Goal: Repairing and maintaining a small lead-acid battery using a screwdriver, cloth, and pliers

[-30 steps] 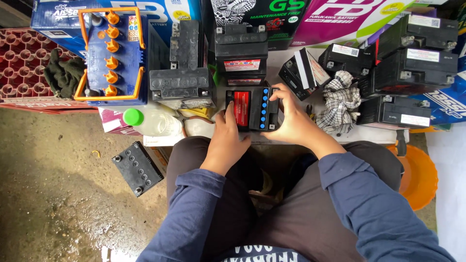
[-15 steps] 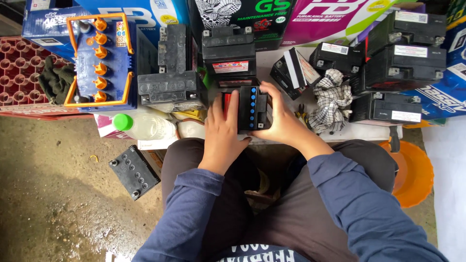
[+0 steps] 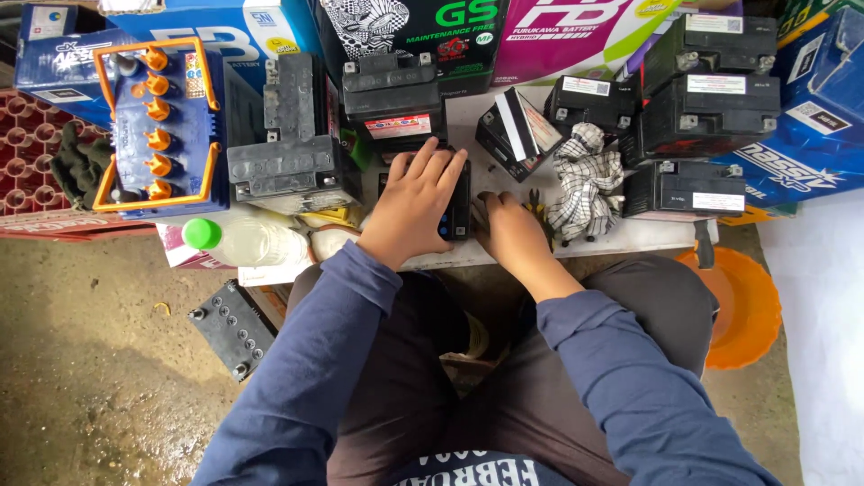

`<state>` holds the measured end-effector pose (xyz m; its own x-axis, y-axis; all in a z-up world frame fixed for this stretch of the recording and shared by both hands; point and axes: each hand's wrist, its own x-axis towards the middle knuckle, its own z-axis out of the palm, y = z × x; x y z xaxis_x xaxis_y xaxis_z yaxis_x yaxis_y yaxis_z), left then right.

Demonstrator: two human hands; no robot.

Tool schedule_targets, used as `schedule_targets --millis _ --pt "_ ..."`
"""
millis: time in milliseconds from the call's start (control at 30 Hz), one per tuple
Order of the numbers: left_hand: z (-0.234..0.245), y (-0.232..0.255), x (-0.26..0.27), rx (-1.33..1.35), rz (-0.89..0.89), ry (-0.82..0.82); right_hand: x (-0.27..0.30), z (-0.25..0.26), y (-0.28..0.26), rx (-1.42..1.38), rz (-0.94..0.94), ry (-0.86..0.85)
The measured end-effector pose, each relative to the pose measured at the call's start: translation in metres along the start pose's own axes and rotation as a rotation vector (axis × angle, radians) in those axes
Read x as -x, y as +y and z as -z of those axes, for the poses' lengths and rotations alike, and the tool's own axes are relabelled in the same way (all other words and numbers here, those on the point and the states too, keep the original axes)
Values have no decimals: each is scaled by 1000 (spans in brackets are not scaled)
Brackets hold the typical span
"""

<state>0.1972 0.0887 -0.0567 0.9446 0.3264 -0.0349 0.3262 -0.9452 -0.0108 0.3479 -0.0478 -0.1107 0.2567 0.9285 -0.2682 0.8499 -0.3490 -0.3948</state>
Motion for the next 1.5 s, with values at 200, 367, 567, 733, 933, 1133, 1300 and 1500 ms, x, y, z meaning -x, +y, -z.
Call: schedule_targets --millis 200,367,567,733,933,1133,1300,1500 --pt "3 3 -2 127 12 -35 2 -2 -5 73 11 107" --pt "8 6 4 260 -45 34 1 3 5 120 -70 129" --pt "-1 8 -13 233 -99 -5 0 8 10 32 -119 253" --pt "-8 4 -24 255 -99 -46 0 14 9 -65 -130 267" --pt "17 9 -4 355 -14 -50 18 42 -7 -186 -48 574" --pt "55 23 76 812 314 396 43 70 -61 -215 301 813" --pt "41 30 115 1050 516 658 20 49 -95 -72 480 341" --pt "35 23 116 1099 549 707 -41 6 -108 206 550 346"
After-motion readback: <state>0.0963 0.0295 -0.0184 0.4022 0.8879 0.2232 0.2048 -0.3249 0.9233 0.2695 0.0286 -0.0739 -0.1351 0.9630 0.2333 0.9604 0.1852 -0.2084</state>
